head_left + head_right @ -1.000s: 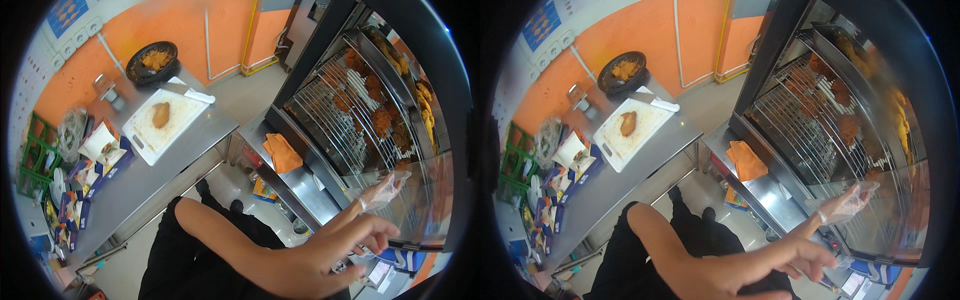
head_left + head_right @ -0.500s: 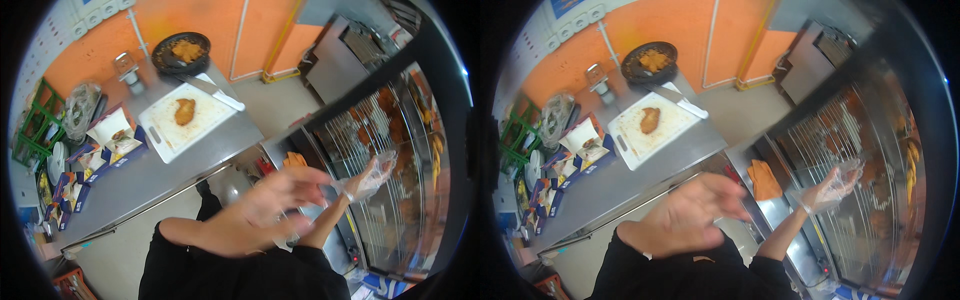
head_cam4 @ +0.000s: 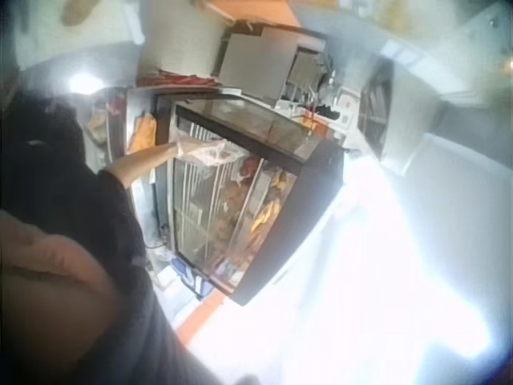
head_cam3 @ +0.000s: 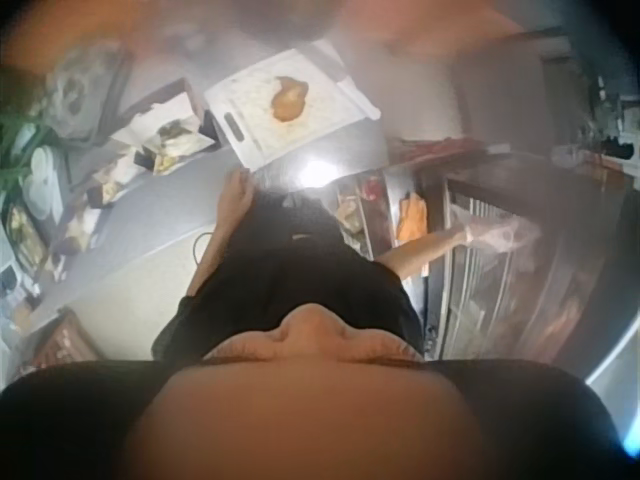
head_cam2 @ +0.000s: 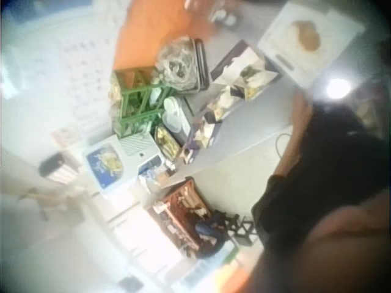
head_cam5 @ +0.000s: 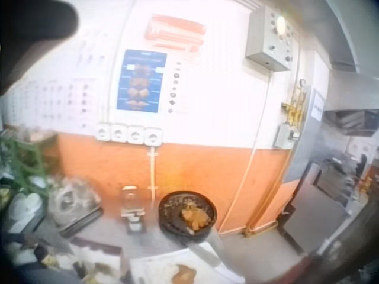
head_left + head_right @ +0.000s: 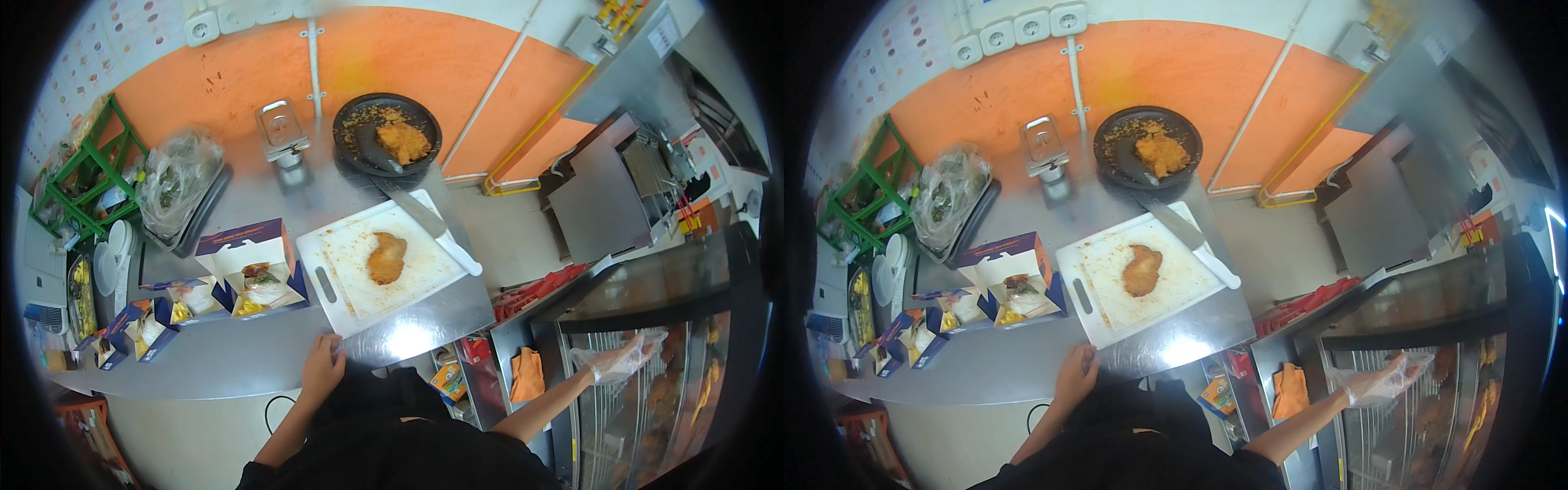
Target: The person assembles meal boxes by placing buns and yellow scrambled egg into blue boxes, then retrieves fried chicken from a rotisserie oven, cuts it into pieces on a cutting board, and adds the pieces to the boxes.
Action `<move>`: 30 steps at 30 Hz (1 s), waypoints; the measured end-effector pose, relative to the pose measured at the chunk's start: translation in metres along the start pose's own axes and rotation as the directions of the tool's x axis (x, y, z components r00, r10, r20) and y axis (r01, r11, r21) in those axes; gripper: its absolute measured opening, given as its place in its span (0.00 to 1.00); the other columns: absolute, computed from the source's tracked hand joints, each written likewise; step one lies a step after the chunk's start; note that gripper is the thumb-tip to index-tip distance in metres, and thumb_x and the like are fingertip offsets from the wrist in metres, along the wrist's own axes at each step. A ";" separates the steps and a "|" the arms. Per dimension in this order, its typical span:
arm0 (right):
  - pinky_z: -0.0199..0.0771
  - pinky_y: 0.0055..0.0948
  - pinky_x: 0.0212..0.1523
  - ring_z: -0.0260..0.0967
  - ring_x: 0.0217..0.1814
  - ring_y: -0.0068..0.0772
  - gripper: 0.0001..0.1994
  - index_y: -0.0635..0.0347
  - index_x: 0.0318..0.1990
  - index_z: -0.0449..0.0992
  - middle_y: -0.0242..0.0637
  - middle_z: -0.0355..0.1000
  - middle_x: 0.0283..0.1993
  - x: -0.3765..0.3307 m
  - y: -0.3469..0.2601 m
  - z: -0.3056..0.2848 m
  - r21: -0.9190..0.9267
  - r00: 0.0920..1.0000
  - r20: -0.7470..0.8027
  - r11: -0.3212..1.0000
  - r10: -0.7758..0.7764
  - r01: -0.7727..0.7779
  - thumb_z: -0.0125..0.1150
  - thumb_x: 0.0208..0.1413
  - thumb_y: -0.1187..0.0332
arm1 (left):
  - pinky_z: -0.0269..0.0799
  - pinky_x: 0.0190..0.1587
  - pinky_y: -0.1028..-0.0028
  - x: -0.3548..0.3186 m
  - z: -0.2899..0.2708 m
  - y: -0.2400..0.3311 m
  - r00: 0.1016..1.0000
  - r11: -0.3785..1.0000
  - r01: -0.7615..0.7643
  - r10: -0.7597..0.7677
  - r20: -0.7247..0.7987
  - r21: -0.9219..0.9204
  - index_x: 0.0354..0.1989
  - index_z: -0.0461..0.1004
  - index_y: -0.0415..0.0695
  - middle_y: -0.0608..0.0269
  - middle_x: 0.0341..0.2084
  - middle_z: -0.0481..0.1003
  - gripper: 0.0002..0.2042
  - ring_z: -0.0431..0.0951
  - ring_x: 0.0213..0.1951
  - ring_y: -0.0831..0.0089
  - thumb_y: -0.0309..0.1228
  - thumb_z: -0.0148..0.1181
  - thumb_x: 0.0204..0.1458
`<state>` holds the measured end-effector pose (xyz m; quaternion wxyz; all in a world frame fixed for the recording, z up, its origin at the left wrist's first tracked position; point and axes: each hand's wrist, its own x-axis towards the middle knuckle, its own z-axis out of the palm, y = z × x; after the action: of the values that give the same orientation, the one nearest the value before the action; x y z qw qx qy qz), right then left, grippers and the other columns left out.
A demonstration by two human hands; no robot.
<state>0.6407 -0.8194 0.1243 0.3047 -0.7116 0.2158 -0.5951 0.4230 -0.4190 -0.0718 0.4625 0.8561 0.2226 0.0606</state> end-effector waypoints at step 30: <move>0.68 0.40 0.54 0.71 0.47 0.50 0.18 0.58 0.53 0.72 0.48 0.70 0.52 -0.265 -0.228 0.286 0.608 -0.163 0.750 0.765 -0.642 -0.212 0.58 0.52 0.73 | 0.74 0.31 0.55 0.099 0.019 0.016 0.774 0.746 0.632 -0.592 -0.227 0.211 0.49 0.58 0.43 0.47 0.21 0.76 0.23 0.79 0.26 0.47 0.43 0.56 0.53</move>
<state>0.8549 -0.4265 0.0619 0.4311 -0.8043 -0.4041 0.0629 0.5223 -0.3975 -0.0797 0.3158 0.7840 0.5306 -0.0642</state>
